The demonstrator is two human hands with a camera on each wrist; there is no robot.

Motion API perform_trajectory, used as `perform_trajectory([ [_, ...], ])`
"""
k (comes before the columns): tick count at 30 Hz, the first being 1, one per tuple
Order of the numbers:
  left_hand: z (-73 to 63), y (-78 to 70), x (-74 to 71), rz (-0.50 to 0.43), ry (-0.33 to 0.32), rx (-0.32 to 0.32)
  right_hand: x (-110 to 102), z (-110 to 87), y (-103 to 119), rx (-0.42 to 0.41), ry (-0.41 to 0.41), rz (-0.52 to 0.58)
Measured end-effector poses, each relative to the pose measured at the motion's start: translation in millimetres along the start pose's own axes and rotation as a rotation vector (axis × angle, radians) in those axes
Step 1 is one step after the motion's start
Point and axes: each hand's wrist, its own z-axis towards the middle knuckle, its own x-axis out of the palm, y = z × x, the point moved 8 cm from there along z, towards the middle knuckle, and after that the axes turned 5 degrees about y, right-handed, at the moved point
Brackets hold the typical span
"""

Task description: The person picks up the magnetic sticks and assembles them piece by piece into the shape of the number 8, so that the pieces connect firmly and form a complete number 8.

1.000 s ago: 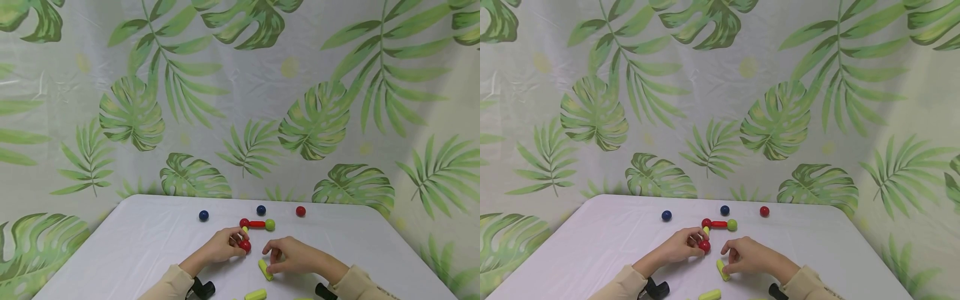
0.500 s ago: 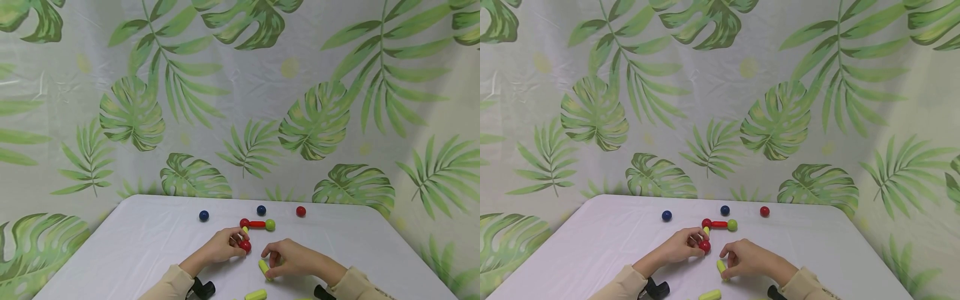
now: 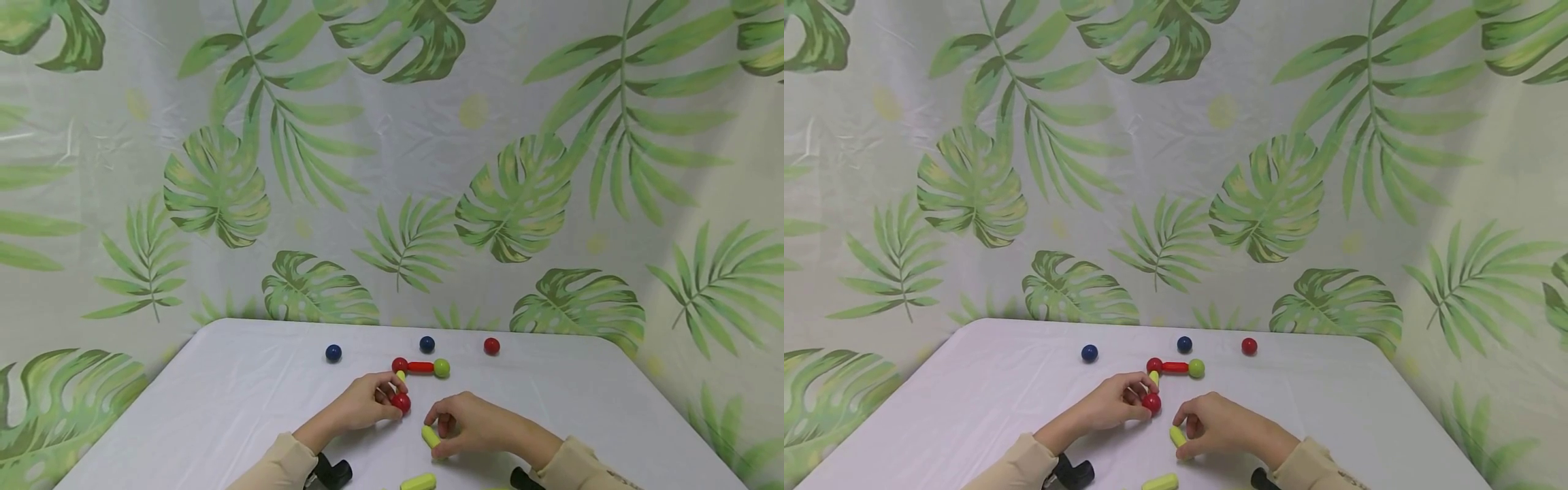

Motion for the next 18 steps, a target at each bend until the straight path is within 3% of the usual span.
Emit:
perform_trajectory([
  [11,0.3,2.8,1.0,-0.025,0.003,-0.002,2.5,6.1,-3.3,0.022,0.011,-0.025],
  [18,0.7,1.9,-3.9,-0.021,0.007,0.002,-0.2,10.2,-3.6,-0.008,0.010,-0.019],
])
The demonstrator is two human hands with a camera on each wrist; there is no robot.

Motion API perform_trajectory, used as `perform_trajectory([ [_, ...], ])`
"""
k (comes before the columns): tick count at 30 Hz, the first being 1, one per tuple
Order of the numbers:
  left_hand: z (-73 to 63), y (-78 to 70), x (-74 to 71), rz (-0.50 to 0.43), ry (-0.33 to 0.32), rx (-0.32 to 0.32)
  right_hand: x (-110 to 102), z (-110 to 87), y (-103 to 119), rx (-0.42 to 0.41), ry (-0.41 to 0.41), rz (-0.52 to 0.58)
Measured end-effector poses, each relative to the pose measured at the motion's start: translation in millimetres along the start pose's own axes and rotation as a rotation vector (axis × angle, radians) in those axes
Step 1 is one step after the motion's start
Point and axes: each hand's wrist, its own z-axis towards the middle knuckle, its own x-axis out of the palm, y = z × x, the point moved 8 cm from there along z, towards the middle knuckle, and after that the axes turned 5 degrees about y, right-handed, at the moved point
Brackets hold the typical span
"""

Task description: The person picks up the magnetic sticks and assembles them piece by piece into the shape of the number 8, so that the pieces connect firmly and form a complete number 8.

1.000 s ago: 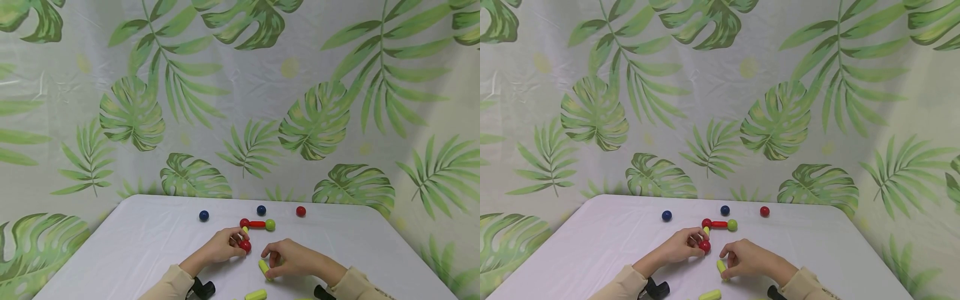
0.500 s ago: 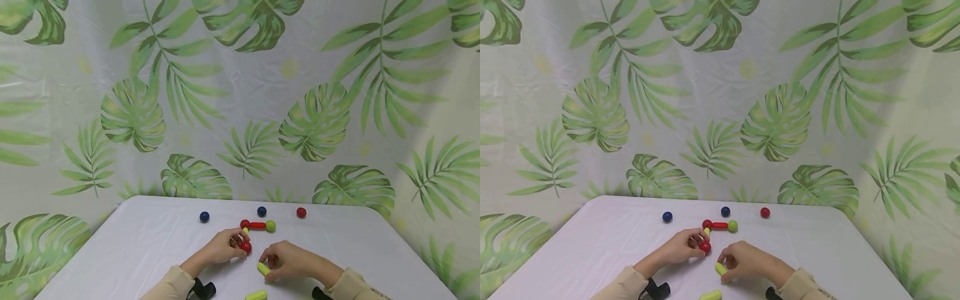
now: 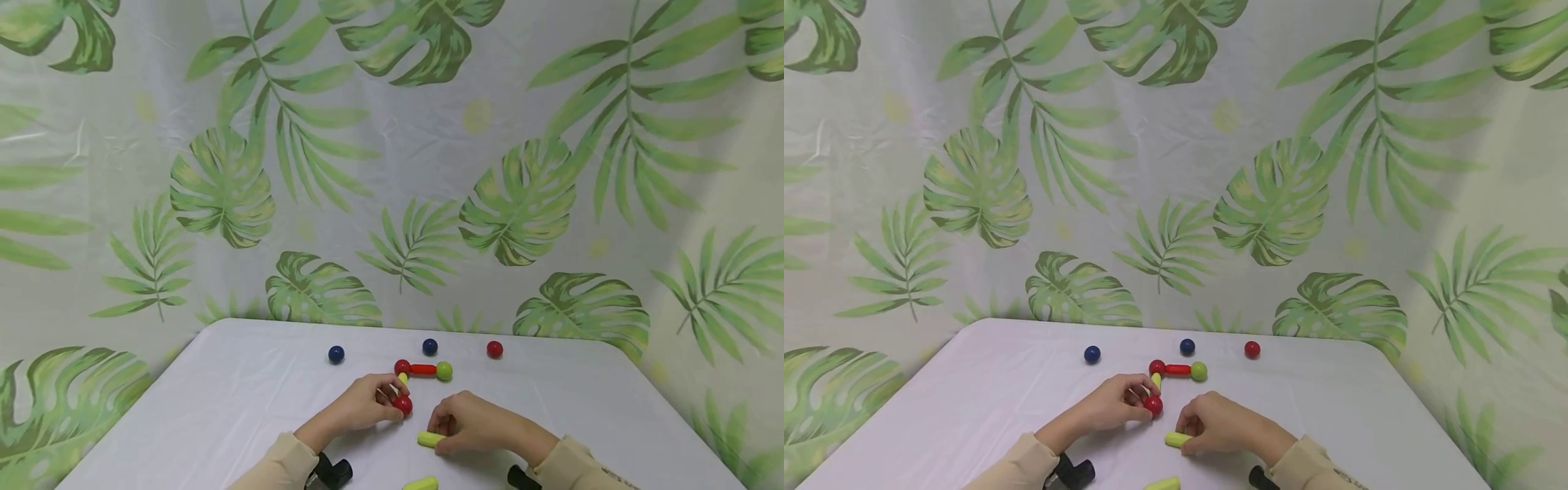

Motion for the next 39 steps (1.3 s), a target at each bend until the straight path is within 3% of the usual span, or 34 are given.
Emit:
perform_trajectory([
  [21,-0.4,2.1,-3.8,0.005,0.010,-0.017,-26.4,15.0,-8.8,0.041,-0.075,-0.032],
  [39,0.1,2.8,-2.6,0.011,0.013,-0.008,-32.4,25.3,-6.8,0.004,-0.096,-0.046],
])
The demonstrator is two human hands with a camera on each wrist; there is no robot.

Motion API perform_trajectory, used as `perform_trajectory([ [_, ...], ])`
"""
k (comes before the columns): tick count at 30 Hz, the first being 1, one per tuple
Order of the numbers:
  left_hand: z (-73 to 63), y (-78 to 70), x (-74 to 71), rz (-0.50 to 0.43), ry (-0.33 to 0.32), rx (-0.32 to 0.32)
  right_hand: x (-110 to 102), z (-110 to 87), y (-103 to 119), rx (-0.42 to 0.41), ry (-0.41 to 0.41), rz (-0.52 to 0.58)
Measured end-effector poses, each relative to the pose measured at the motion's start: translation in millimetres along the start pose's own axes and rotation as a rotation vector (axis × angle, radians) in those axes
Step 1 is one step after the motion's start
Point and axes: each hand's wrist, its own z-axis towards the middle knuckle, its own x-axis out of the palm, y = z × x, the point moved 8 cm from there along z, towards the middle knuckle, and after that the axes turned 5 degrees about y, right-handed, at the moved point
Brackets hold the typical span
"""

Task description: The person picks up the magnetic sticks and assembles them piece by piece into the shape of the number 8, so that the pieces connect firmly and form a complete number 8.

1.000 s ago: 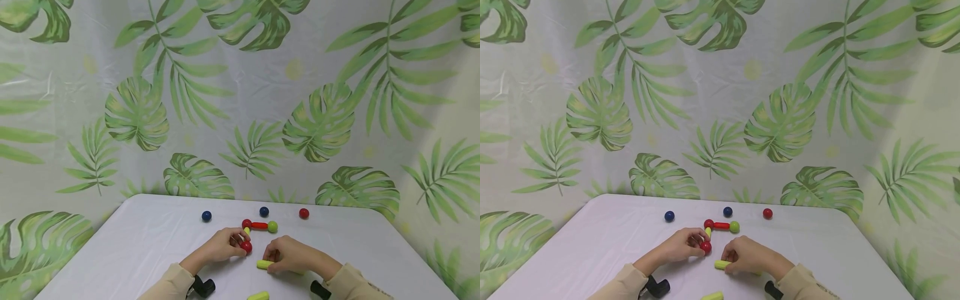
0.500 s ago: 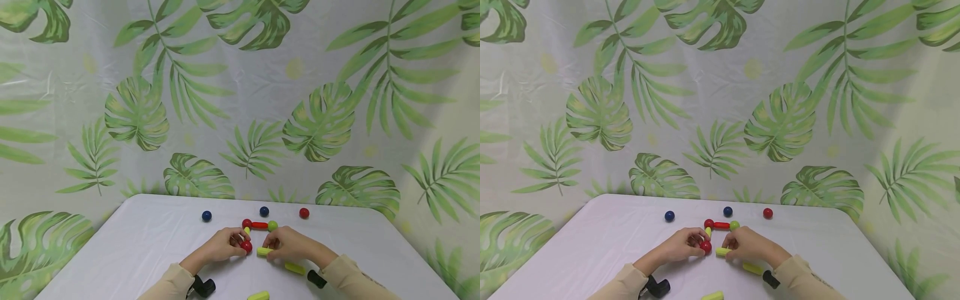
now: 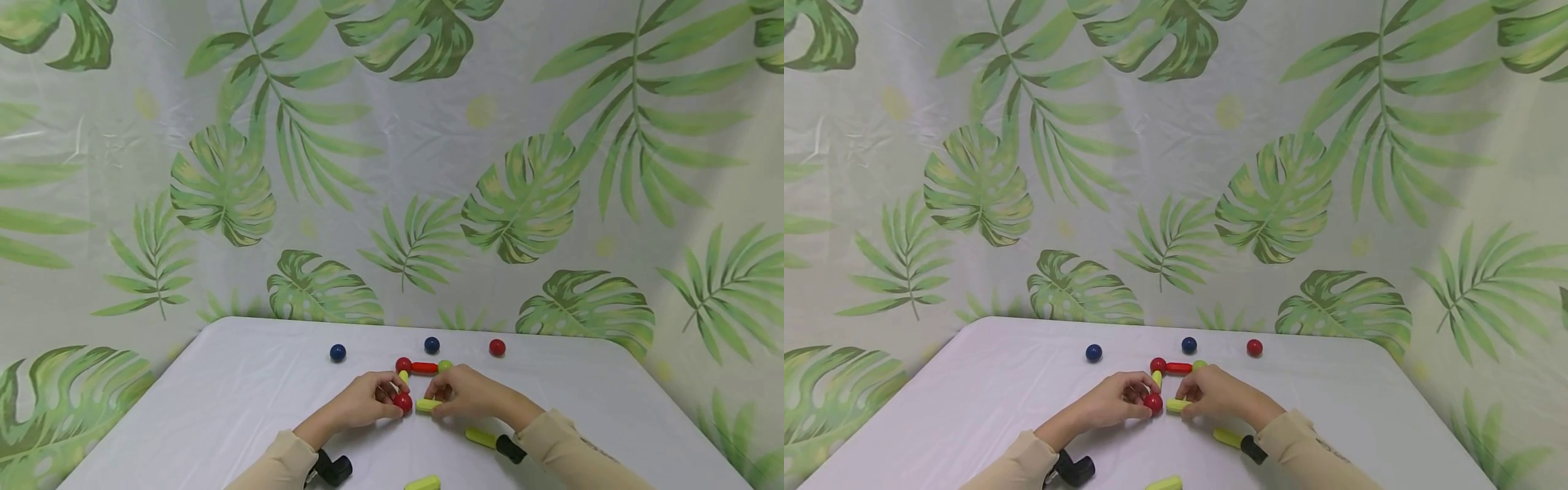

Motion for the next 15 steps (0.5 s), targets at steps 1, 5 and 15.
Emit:
perform_trajectory([
  [1,0.0,0.1,0.0,0.001,0.000,0.000,-0.1,0.8,-0.1,0.000,-0.001,0.001],
  [5,0.2,0.2,0.0,0.004,0.002,-0.002,1.0,4.2,-0.5,-0.009,0.003,0.011],
  [15,0.0,-0.5,0.1,0.007,0.002,-0.003,2.0,8.0,-3.5,-0.004,0.004,0.006],
])
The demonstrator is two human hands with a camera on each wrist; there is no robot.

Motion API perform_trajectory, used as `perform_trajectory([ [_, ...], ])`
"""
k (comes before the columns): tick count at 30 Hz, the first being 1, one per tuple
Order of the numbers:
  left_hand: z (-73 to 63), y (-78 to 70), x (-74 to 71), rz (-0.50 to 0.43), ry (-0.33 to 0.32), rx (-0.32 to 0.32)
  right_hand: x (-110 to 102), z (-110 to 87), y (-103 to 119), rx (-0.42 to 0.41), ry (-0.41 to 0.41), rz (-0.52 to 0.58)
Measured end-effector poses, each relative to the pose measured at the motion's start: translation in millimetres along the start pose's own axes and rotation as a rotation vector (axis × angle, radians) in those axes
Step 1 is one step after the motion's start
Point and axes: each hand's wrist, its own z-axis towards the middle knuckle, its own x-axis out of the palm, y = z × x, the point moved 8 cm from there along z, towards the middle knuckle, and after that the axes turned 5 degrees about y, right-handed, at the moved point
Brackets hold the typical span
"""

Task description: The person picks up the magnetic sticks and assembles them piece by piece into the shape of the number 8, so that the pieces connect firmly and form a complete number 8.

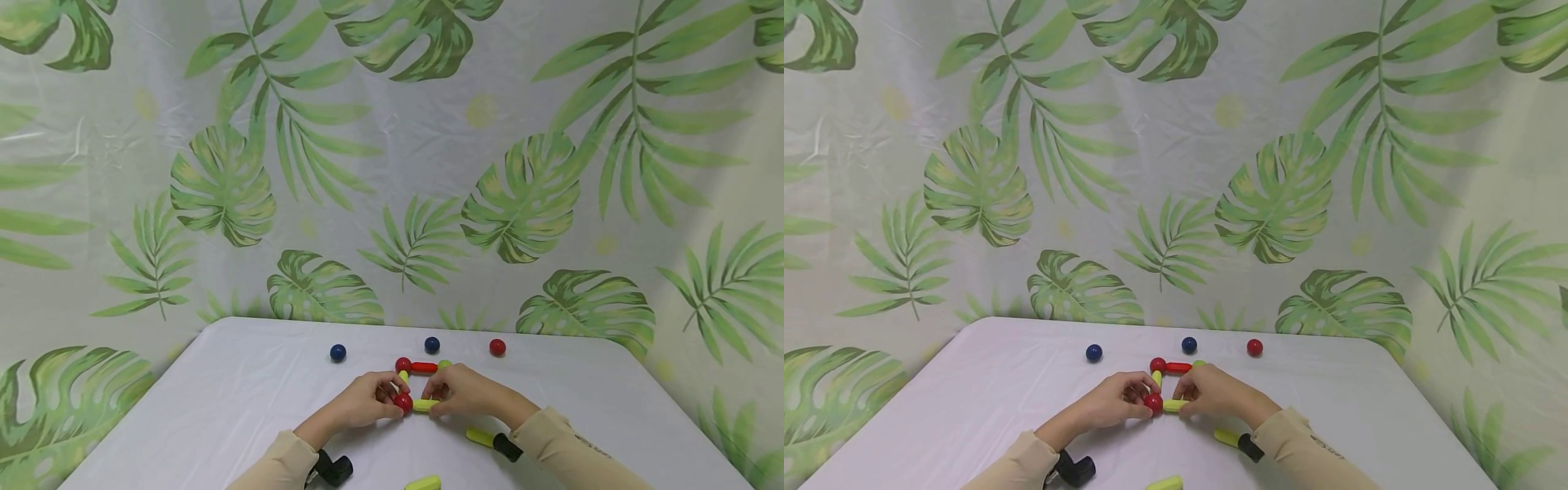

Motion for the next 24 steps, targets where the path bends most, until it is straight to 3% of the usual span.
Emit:
perform_trajectory([
  [24,-0.4,-0.1,1.3,-0.020,0.003,0.000,-0.4,-2.4,-3.6,0.012,-0.001,0.010],
])
